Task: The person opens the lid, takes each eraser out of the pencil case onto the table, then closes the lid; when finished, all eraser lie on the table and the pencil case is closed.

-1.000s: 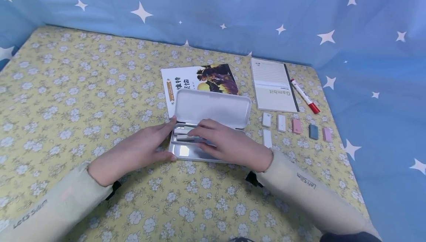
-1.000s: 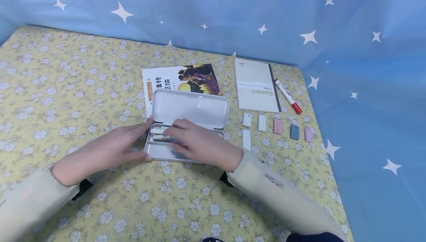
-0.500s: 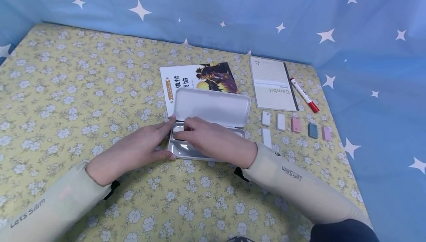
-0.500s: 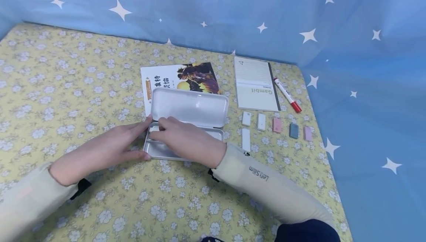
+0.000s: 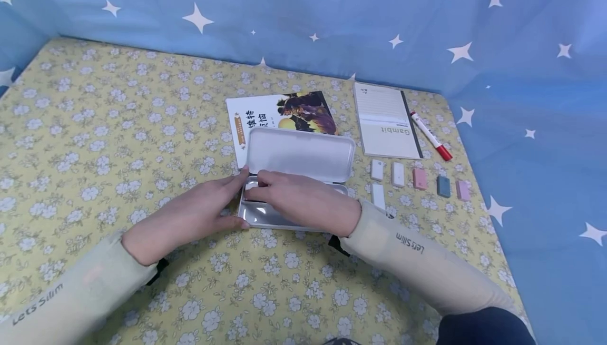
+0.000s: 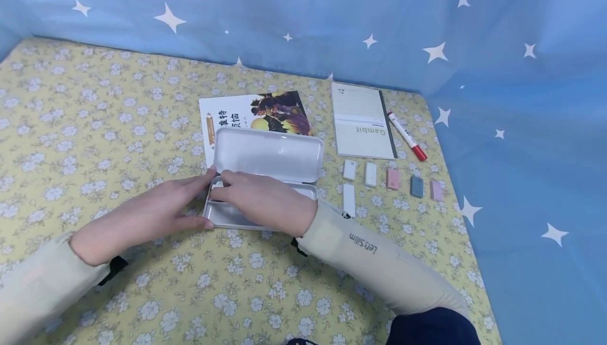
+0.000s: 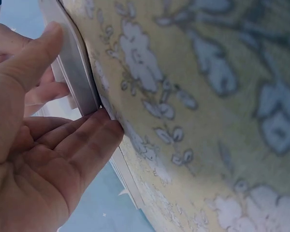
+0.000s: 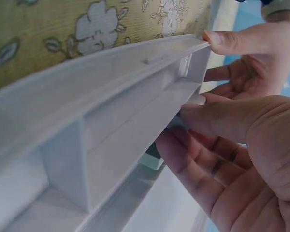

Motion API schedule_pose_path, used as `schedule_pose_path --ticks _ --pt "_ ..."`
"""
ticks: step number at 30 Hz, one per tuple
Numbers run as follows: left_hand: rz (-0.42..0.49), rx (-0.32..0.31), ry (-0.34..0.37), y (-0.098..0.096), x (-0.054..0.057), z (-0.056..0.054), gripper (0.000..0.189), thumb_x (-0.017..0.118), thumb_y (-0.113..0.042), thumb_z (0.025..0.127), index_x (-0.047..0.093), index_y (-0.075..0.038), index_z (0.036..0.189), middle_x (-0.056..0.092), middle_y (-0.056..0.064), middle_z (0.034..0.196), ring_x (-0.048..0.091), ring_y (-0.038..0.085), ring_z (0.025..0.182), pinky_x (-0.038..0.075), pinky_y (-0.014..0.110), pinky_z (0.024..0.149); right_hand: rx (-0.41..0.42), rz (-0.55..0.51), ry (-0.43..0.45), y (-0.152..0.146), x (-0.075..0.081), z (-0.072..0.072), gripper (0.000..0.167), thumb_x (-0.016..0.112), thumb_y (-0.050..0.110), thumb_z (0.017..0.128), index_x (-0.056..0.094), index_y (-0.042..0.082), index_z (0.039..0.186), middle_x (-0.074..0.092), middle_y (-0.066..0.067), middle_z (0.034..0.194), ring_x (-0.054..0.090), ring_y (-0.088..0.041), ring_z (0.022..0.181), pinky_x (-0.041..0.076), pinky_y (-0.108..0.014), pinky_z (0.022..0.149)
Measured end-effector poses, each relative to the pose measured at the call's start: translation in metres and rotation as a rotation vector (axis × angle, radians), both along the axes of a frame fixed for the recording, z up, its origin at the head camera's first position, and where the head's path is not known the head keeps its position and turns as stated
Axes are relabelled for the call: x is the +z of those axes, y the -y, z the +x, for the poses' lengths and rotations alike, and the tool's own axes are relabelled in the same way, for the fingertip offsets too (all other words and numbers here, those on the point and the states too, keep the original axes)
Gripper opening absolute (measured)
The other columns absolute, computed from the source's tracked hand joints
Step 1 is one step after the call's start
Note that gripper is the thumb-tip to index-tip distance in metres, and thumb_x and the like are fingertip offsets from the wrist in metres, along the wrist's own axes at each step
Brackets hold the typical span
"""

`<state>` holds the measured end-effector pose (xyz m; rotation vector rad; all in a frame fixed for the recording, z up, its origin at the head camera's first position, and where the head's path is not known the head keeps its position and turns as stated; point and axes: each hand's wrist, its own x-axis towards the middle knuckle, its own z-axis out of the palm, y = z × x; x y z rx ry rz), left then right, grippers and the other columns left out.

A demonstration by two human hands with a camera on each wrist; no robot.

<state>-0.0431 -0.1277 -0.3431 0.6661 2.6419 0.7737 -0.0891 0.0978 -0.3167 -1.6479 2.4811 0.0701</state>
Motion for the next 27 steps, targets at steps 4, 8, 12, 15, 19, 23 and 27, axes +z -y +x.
schedule_pose_path --ticks 4,8,12,15,19,23,27 --pt "0.009 0.005 0.003 0.000 -0.001 0.000 0.104 0.083 -0.035 0.088 0.022 0.003 0.164 0.038 0.022 0.166 0.052 0.042 0.144 0.047 0.057 0.119 0.011 0.002 -0.046 -0.003 -0.001 0.000 0.049 0.067 0.013 0.102 0.057 0.025 0.148 0.064 0.003 0.135 0.064 -0.007 0.117 0.060 -0.016 0.096" --pt "0.011 0.008 0.000 -0.001 -0.002 0.000 0.105 0.084 -0.033 0.087 0.022 0.002 0.164 0.038 0.022 0.166 0.053 0.042 0.144 0.048 0.058 0.118 0.000 -0.017 -0.048 -0.008 -0.002 0.000 0.050 0.065 0.010 0.103 0.054 0.025 0.150 0.064 0.002 0.127 0.062 -0.004 0.096 0.058 -0.013 0.078" --pt "0.007 0.012 0.009 -0.001 -0.002 0.000 0.104 0.084 -0.033 0.088 0.022 0.002 0.164 0.037 0.023 0.166 0.052 0.043 0.144 0.048 0.059 0.118 -0.033 -0.063 0.008 -0.013 -0.001 0.000 0.052 0.064 0.008 0.103 0.051 0.027 0.150 0.063 0.003 0.119 0.054 -0.005 0.084 0.052 -0.015 0.067" --pt "0.003 0.017 0.015 -0.001 -0.002 0.000 0.104 0.084 -0.032 0.088 0.021 0.001 0.165 0.036 0.022 0.166 0.052 0.043 0.144 0.048 0.059 0.117 -0.079 -0.123 0.072 -0.017 -0.001 -0.001 0.049 0.064 0.011 0.104 0.052 0.027 0.148 0.064 0.003 0.119 0.059 -0.005 0.087 0.056 -0.016 0.072" --pt "0.000 0.020 0.011 0.000 -0.003 0.000 0.105 0.084 -0.032 0.088 0.021 0.001 0.165 0.037 0.022 0.166 0.052 0.043 0.144 0.049 0.059 0.117 -0.143 -0.219 0.195 -0.021 0.000 -0.003 0.042 0.061 0.015 0.106 0.055 0.024 0.147 0.068 0.002 0.121 0.067 -0.008 0.096 0.061 -0.022 0.082" --pt "0.011 0.020 0.010 0.001 -0.004 0.001 0.105 0.085 -0.032 0.087 0.022 0.001 0.165 0.037 0.022 0.166 0.051 0.043 0.145 0.048 0.059 0.118 -0.190 -0.298 0.331 -0.023 0.000 -0.007 0.040 0.060 0.015 0.107 0.055 0.018 0.147 0.069 0.000 0.121 0.068 -0.010 0.103 0.061 -0.024 0.088" --pt "0.020 0.021 0.007 0.000 -0.004 0.001 0.106 0.085 -0.031 0.087 0.021 0.001 0.165 0.038 0.022 0.166 0.052 0.043 0.144 0.048 0.058 0.118 -0.241 -0.395 0.455 -0.025 -0.001 -0.011 0.042 0.063 0.011 0.105 0.055 0.011 0.147 0.071 -0.003 0.115 0.069 -0.013 0.104 0.062 -0.026 0.091"
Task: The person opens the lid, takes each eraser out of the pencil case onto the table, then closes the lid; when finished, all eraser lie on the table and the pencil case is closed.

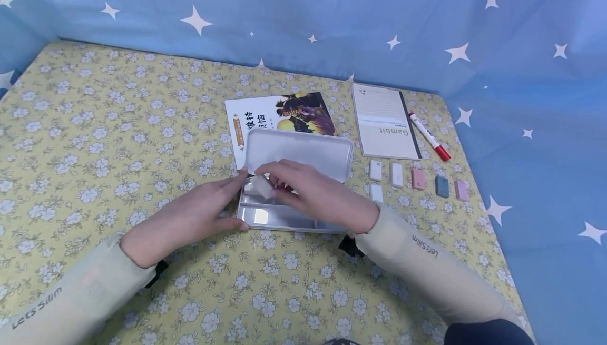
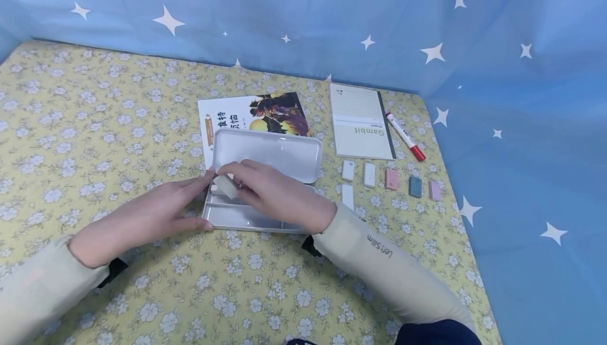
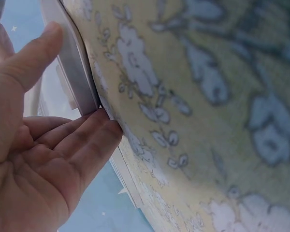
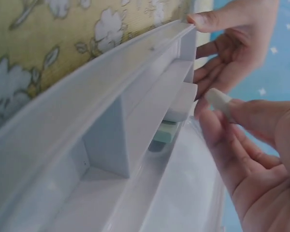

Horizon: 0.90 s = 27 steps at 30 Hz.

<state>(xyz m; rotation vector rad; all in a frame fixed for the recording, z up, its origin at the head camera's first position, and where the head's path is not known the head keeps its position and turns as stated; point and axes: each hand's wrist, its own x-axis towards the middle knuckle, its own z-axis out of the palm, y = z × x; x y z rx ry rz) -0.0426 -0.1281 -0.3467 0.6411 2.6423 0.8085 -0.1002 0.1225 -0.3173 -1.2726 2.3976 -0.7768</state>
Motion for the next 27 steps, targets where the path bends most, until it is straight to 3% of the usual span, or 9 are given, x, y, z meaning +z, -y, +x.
schedule_pose_path --ticks 12,18,22,27 --pt "-0.025 0.005 0.004 -0.001 0.000 0.000 0.106 0.085 -0.033 0.087 0.023 0.003 0.164 0.038 0.025 0.164 0.051 0.045 0.144 0.047 0.059 0.118 -0.195 -0.201 0.273 -0.009 0.000 -0.003 0.049 0.073 0.006 0.097 0.057 0.006 0.143 0.070 -0.009 0.107 0.072 -0.016 0.098 0.067 -0.026 0.083" --pt "-0.020 0.006 0.003 0.000 0.000 -0.001 0.106 0.085 -0.033 0.087 0.023 0.002 0.164 0.038 0.025 0.164 0.053 0.045 0.143 0.049 0.059 0.117 -0.255 -0.276 0.344 -0.022 0.000 0.000 0.054 0.074 0.000 0.094 0.056 0.004 0.145 0.068 -0.013 0.109 0.071 -0.018 0.097 0.068 -0.030 0.082" --pt "-0.020 0.002 0.001 0.000 0.000 0.000 0.106 0.085 -0.033 0.087 0.022 0.002 0.165 0.038 0.024 0.165 0.052 0.044 0.144 0.048 0.058 0.118 -0.341 -0.295 0.383 -0.036 0.001 0.003 0.053 0.074 0.003 0.095 0.057 0.007 0.145 0.070 -0.013 0.110 0.072 -0.015 0.097 0.067 -0.030 0.079" --pt "-0.022 -0.001 0.005 0.001 -0.001 0.001 0.104 0.083 -0.033 0.089 0.021 0.002 0.165 0.038 0.024 0.165 0.051 0.044 0.145 0.047 0.058 0.119 -0.421 -0.302 0.355 -0.056 -0.001 0.008 0.052 0.073 0.003 0.096 0.057 0.008 0.146 0.071 -0.014 0.112 0.072 -0.010 0.097 0.063 -0.024 0.077"
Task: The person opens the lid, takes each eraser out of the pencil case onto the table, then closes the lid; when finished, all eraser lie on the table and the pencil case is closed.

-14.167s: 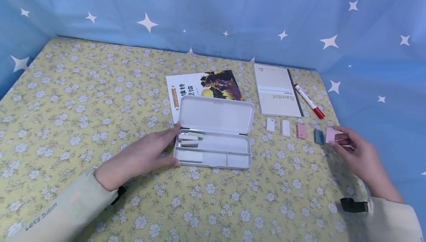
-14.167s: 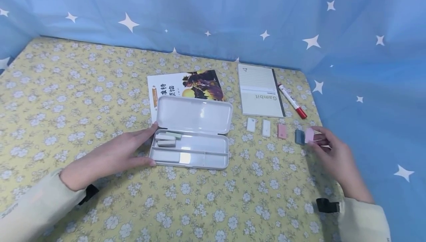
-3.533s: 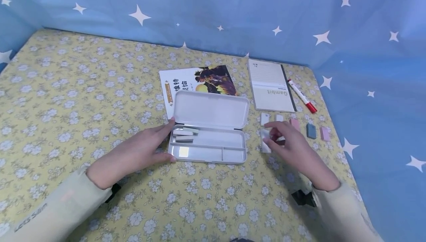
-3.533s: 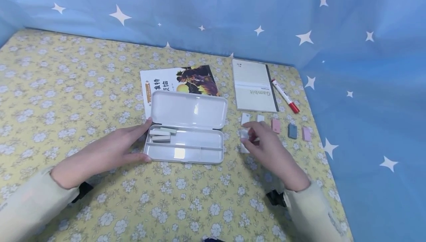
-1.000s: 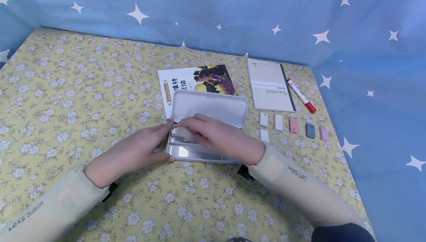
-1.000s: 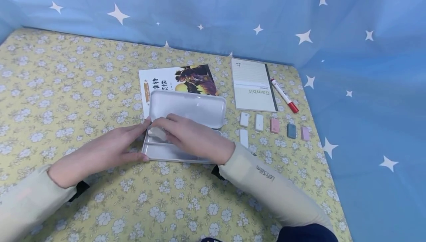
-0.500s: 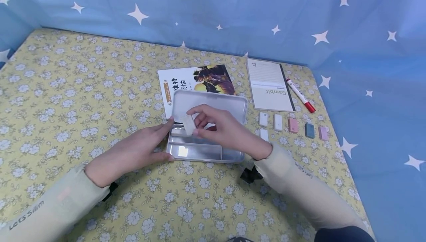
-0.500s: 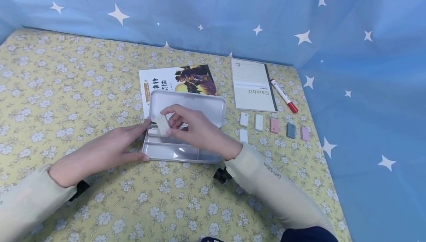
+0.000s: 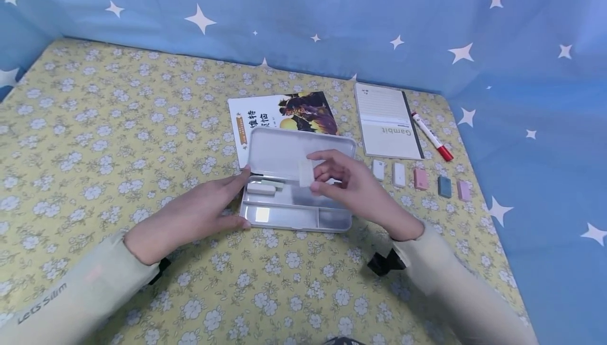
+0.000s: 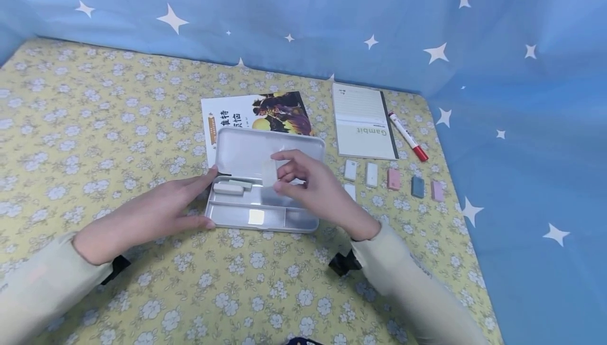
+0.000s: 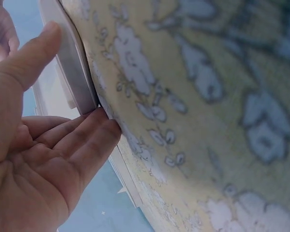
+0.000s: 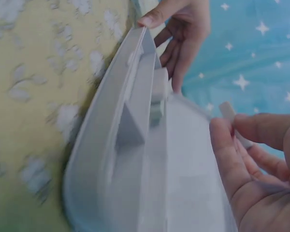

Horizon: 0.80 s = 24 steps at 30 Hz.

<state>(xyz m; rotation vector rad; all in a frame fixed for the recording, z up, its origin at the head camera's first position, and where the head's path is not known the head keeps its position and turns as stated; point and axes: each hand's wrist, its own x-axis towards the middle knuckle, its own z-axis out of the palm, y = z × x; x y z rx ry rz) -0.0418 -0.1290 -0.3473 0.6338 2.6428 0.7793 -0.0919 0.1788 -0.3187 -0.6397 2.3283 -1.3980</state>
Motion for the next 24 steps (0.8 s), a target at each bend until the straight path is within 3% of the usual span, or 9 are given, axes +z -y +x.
schedule_pose_path --ticks 9,17,24 --pt "0.000 -0.011 -0.008 -0.001 0.001 0.000 0.104 0.083 -0.034 0.090 0.021 0.003 0.165 0.039 0.025 0.164 0.050 0.043 0.146 0.047 0.057 0.120 -0.108 0.005 -0.014 -0.047 -0.007 0.010 0.052 0.069 0.000 0.098 0.055 0.004 0.148 0.070 -0.018 0.114 0.073 -0.005 0.097 0.067 -0.026 0.083" --pt "0.000 -0.012 -0.008 -0.001 0.001 0.000 0.104 0.083 -0.033 0.089 0.022 0.002 0.165 0.040 0.025 0.164 0.051 0.042 0.146 0.047 0.056 0.120 -0.175 0.045 -0.103 -0.089 -0.005 0.021 0.050 0.066 0.000 0.100 0.052 -0.003 0.148 0.070 0.007 0.106 0.074 -0.002 0.094 0.066 -0.023 0.081" --pt "-0.005 0.000 0.005 -0.001 -0.001 -0.001 0.107 0.084 -0.033 0.088 0.019 0.001 0.165 0.039 0.024 0.165 0.050 0.042 0.147 0.045 0.056 0.121 -0.237 0.113 -0.093 -0.116 -0.007 0.031 0.051 0.066 0.003 0.101 0.052 0.001 0.150 0.069 0.007 0.107 0.073 -0.001 0.095 0.066 -0.023 0.082"
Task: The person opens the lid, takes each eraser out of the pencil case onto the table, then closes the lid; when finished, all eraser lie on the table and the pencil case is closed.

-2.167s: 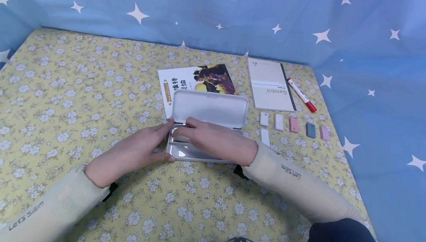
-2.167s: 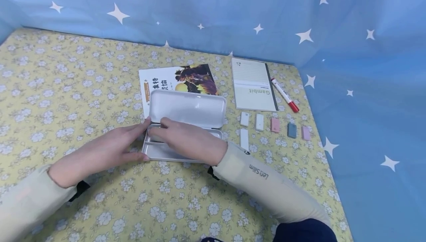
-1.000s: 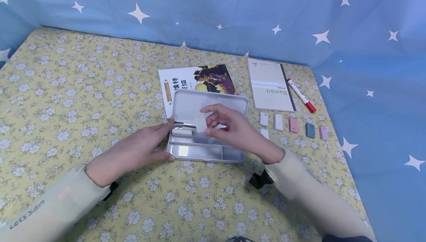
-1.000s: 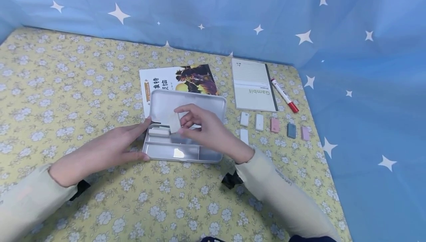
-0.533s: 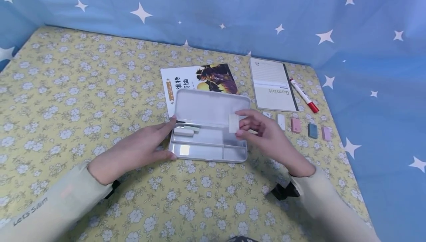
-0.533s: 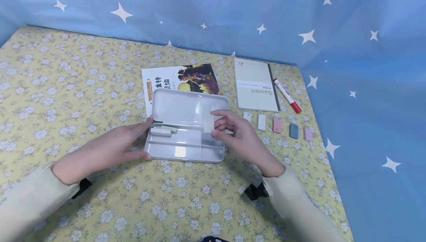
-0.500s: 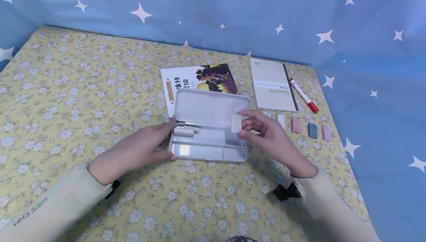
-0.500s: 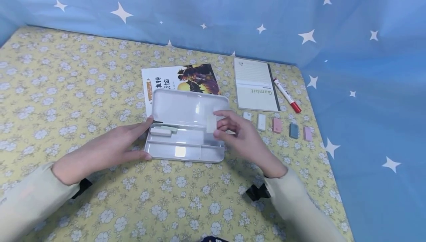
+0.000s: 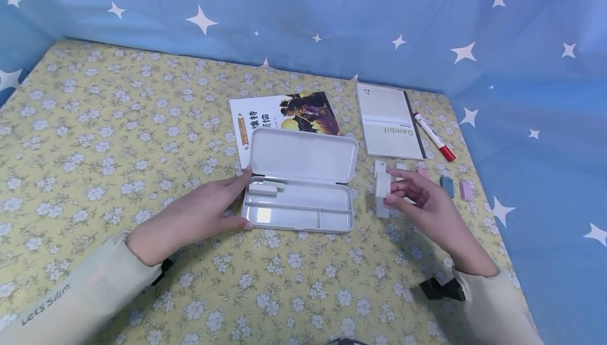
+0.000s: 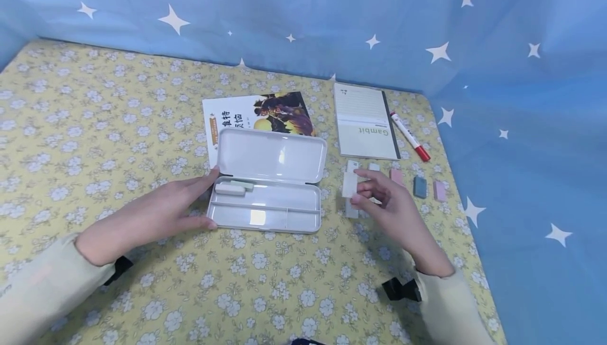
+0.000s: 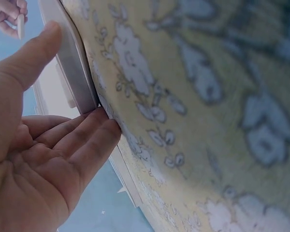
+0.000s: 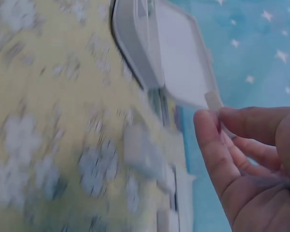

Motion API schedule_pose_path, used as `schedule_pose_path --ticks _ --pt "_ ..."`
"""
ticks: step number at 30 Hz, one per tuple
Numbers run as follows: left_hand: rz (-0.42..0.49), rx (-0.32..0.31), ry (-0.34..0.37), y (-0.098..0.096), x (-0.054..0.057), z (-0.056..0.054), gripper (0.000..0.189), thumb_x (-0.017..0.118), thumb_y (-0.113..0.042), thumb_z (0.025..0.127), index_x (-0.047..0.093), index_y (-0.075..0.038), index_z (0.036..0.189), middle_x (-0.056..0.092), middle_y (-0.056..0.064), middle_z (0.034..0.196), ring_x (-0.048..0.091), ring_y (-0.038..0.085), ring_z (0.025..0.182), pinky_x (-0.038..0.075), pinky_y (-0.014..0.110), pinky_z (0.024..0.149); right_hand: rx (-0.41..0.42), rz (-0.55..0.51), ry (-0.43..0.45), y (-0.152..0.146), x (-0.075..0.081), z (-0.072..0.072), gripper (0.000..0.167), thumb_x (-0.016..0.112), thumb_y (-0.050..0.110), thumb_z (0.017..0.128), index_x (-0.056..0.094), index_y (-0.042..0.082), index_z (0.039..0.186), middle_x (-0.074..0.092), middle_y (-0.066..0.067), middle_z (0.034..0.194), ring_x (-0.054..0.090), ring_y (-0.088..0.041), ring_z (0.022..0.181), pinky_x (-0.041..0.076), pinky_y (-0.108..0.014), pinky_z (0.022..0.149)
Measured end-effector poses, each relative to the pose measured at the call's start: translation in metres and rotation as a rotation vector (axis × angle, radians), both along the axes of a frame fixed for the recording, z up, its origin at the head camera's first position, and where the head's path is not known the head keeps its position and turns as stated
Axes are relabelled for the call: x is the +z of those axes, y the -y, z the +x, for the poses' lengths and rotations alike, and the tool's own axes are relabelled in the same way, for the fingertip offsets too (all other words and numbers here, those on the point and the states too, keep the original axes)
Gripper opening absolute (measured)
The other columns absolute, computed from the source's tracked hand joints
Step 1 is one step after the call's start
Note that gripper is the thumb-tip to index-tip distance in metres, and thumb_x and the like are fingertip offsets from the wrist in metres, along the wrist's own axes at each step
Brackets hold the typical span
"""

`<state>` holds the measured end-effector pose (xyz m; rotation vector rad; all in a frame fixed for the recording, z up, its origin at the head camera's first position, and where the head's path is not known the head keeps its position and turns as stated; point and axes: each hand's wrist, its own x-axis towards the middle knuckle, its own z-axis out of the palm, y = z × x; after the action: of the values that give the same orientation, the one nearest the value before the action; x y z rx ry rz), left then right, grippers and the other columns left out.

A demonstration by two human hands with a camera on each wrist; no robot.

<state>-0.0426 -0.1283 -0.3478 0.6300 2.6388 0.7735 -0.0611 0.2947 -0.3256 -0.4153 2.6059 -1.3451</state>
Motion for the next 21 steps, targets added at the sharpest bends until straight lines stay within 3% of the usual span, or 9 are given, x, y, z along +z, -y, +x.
schedule_pose_path --ticks 8,16,21 --pt "0.016 -0.005 -0.014 0.000 0.000 0.002 0.104 0.083 -0.034 0.089 0.021 0.001 0.165 0.039 0.025 0.164 0.050 0.043 0.146 0.046 0.057 0.120 0.003 0.092 -0.001 -0.031 -0.007 0.010 0.049 0.064 0.004 0.103 0.051 -0.001 0.150 0.067 0.008 0.109 0.072 -0.001 0.093 0.065 -0.020 0.077" --pt "0.005 0.002 -0.009 0.000 0.000 0.001 0.105 0.083 -0.034 0.089 0.020 0.001 0.165 0.037 0.024 0.166 0.048 0.043 0.148 0.044 0.058 0.122 -0.020 0.220 0.018 -0.046 -0.014 0.010 0.049 0.065 0.004 0.103 0.052 0.001 0.150 0.070 -0.016 0.113 0.068 0.005 0.090 0.062 -0.019 0.070" --pt "0.003 0.002 -0.001 0.000 0.000 0.001 0.106 0.083 -0.034 0.089 0.019 0.001 0.165 0.036 0.024 0.166 0.047 0.043 0.148 0.044 0.058 0.122 -0.017 0.255 0.064 -0.051 -0.017 0.010 0.049 0.064 0.005 0.103 0.052 0.000 0.150 0.071 -0.020 0.113 0.068 0.004 0.091 0.061 -0.020 0.070"
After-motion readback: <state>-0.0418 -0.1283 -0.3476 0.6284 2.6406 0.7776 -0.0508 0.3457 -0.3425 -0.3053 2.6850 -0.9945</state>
